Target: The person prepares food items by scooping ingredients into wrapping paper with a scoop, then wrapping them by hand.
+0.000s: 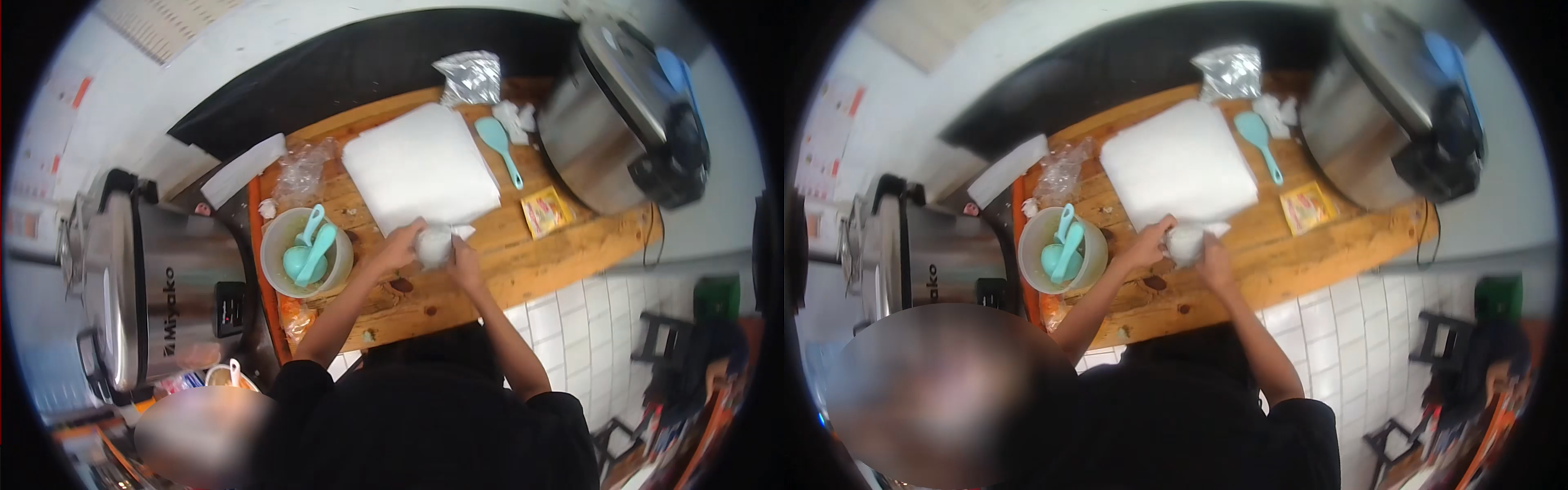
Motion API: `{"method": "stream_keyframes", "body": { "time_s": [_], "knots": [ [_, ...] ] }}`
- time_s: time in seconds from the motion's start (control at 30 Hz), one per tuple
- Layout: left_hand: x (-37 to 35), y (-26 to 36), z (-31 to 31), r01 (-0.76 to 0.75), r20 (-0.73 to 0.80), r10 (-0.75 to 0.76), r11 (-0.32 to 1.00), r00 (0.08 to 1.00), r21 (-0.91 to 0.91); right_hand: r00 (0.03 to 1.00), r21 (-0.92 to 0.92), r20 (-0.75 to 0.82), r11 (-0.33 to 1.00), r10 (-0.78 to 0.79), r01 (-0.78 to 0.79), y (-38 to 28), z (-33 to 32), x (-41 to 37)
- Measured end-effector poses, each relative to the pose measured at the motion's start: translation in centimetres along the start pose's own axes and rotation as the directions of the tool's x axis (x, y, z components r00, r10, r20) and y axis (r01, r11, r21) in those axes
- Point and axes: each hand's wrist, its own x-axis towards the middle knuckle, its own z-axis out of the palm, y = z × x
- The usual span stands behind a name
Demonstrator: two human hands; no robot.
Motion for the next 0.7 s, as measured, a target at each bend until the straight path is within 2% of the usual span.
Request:
{"method": "stream_keyframes", "body": {
  "time_s": [0.03,0.07,0.1,0.13,0.17,0.2,0.23,0.27,0.3,0.33,0.37,0.4,0.43,0.47,0.5,0.53,0.57,0.6,0.63,0.67,0.7],
  "knots": [
    [0.2,0.7,0.2,0.139,0.106,-0.122,0.976,0.987,-0.171,0.994,0.299,-0.096,0.951,-0.044,0.071,0.3,-0.3,-1.1],
    [0.1,1.1,0.4,0.004,0.03,0.0,0.992,1.0,-0.125,0.998,0.534,0.045,0.845,-0.049,0.018,0.9,-0.7,-1.8],
    [0.1,2.4,0.1,0.04,0.101,-0.029,0.993,0.994,-0.11,1.0,0.522,-0.03,0.853,0.008,0.008,0.8,-1.1,-2.6],
    [-0.3,3.5,0.0,0.049,0.126,-0.033,0.991,0.991,-0.125,0.995,0.52,-0.031,0.851,0.096,-0.066,-0.1,-1.1,-3.6],
    [0.0,3.6,0.7,-0.12,0.093,0.137,0.977,0.986,-0.174,0.979,0.516,-0.053,0.845,0.196,-0.141,-0.6,-1.5,-4.2],
    [-0.1,4.7,0.8,-0.157,0.177,0.202,0.958,0.963,-0.239,0.962,0.596,-0.043,0.78,0.268,-0.191,-0.9,-1.6,-5.3],
    [0.1,4.8,1.9,-0.137,0.254,0.271,0.885,0.929,-0.445,0.931,0.501,-0.225,0.853,0.287,-0.142,-2.0,-2.3,-7.1],
    [0.0,5.3,2.7,-0.079,0.331,0.302,0.833,0.894,-0.547,0.883,0.445,-0.39,0.893,0.262,-0.068,-2.8,-2.9,-8.8],
    [-0.7,6.8,2.9,0.075,0.414,0.258,0.768,0.873,-0.636,0.86,0.504,-0.422,0.863,0.286,-0.04,-2.8,-3.0,-10.6],
    [-1.6,9.9,2.5,0.186,0.488,0.126,0.82,0.864,-0.541,0.833,0.532,-0.461,0.847,0.306,-0.017,-3.9,-4.4,-12.8],
    [-2.1,11.0,3.4,0.229,0.525,0.059,0.854,0.849,-0.467,0.802,0.556,-0.481,0.83,0.355,-0.034,-4.9,-5.7,-15.2],
    [-2.8,11.3,5.1,-0.022,0.413,0.219,0.903,0.884,-0.43,0.766,0.548,-0.521,0.836,0.375,-0.036,-5.6,-6.7,-17.7],
    [-3.5,13.6,6.4,-0.063,0.453,0.278,0.898,0.847,-0.435,0.737,0.542,-0.553,0.839,0.389,-0.037,-5.8,-7.1,-20.6],
    [-5.1,16.4,7.3,-0.317,0.385,0.47,0.861,0.794,-0.398,0.688,0.538,-0.596,0.842,0.414,-0.04,-5.7,-7.2,-23.6],
    [-6.8,18.5,8.3,-0.544,0.32,0.645,0.761,0.694,-0.354,0.693,0.594,-0.59,0.804,0.414,0.025,-5.8,-7.2,-26.8],
    [-8.1,19.5,10.5,-0.526,0.36,0.709,0.697,0.606,-0.488,0.699,0.644,-0.584,0.76,0.413,0.089,-6.2,-6.9,-30.4],
    [-10.2,21.2,12.4,-0.533,0.389,0.733,0.676,0.558,-0.509,0.653,0.643,-0.614,0.761,0.444,0.087,-7.2,-6.3,-34.3],
    [-12.4,22.8,14.2,-0.444,0.47,0.783,0.62,0.409,-0.647,0.676,0.783,-0.548,0.585,0.492,0.21,-8.8,-5.5,-37.8],
    [-16.6,25.9,16.8,-0.342,0.519,0.832,0.555,0.196,-0.759,0.678,0.845,-0.529,0.395,0.511,0.361,-11.0,-4.4,-43.7],
    [-19.0,27.6,18.0,-0.352,0.514,0.846,0.528,0.141,-0.773,0.638,0.819,-0.57,0.425,0.518,0.385,-12.7,-3.8,-46.9],
    [-21.8,29.4,19.4,-0.395,0.498,0.865,0.48,0.065,-0.783,0.619,0.831,-0.553,0.311,0.558,0.462,-14.7,-2.8,-50.3]
  ]
}}
